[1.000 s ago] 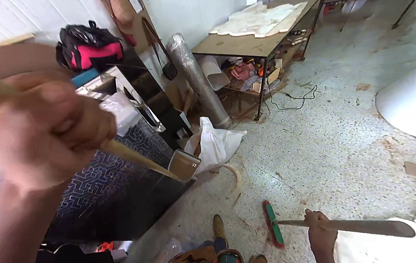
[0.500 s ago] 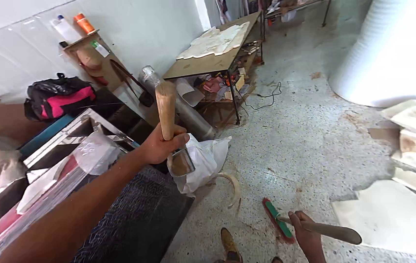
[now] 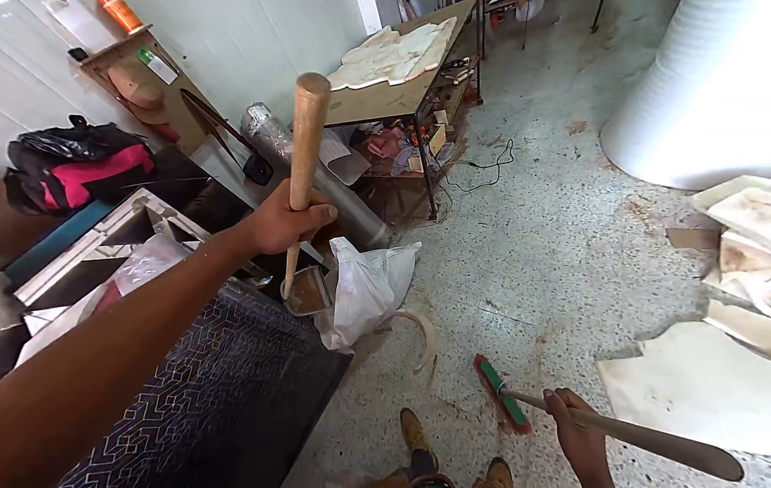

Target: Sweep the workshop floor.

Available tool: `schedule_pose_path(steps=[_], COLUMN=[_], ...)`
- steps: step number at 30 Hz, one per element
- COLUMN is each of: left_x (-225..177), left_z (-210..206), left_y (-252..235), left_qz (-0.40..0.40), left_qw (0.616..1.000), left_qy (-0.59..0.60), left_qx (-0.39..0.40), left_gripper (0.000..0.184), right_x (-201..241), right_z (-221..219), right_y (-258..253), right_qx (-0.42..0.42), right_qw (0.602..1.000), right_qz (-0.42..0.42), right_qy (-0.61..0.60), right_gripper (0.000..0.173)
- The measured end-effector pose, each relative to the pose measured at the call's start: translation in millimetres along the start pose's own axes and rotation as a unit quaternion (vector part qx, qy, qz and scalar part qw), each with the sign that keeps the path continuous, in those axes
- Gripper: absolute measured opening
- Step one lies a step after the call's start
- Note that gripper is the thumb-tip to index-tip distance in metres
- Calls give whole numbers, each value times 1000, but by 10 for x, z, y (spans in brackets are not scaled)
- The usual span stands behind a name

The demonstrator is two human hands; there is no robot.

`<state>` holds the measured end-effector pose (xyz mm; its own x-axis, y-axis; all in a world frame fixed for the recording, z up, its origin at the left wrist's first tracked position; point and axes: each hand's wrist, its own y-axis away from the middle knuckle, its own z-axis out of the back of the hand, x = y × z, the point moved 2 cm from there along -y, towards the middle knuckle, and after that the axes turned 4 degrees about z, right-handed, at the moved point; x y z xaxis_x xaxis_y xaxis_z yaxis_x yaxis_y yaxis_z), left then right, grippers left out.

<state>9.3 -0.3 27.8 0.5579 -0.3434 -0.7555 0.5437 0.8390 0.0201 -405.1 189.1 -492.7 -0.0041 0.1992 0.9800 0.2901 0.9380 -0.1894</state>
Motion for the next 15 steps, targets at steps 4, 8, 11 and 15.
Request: schedule_pose_path(steps=[4, 8, 11, 15], left_x=[45, 192, 188, 193], left_z=[-250, -683, -1098, -1899], left_y=[-46, -45, -15, 280], left_qz=[-8, 13, 25, 30], left_qw=[997, 981, 948, 873], left_qy=[-55, -120, -185, -258], left_qx=[52, 154, 256, 413], left_gripper=[34, 35, 19, 22], right_x=[6, -9, -13, -29], right_z=[-67, -145, -206, -252], right_y=[-112, -191, -239, -278], right_qx=[-9, -8, 0, 1], right_qw=[1000, 1000, 1000, 1000], right_qz=[-5, -21, -16, -15], right_qy=[-4, 2, 9, 18], right_gripper=[29, 30, 32, 31])
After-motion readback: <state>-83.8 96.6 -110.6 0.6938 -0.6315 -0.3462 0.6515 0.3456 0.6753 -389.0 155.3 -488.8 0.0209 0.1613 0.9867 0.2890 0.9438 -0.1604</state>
